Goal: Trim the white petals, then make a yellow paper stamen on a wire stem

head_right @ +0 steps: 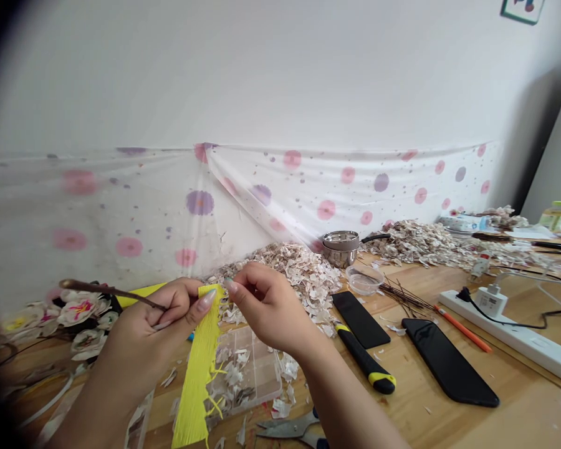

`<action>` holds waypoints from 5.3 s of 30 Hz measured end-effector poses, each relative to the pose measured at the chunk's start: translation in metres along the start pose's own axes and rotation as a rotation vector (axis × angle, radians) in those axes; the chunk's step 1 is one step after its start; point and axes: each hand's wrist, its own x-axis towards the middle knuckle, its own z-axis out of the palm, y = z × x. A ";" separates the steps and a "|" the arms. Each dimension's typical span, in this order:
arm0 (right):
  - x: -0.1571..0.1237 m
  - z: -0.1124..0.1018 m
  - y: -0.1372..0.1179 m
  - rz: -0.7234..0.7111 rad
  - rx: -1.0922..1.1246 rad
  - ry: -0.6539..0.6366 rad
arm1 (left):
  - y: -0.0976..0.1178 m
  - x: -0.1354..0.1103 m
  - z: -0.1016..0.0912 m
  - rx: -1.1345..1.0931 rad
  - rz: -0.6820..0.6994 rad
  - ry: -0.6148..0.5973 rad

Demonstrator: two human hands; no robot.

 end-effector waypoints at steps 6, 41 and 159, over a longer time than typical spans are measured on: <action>0.000 0.005 0.000 -0.071 -0.172 0.049 | 0.000 -0.001 0.002 0.008 -0.001 0.006; -0.001 0.001 0.009 0.305 0.383 -0.409 | -0.010 0.005 -0.004 -0.054 0.114 0.395; -0.006 0.018 -0.003 -0.070 -0.169 -0.011 | -0.004 0.004 -0.007 0.123 0.103 0.220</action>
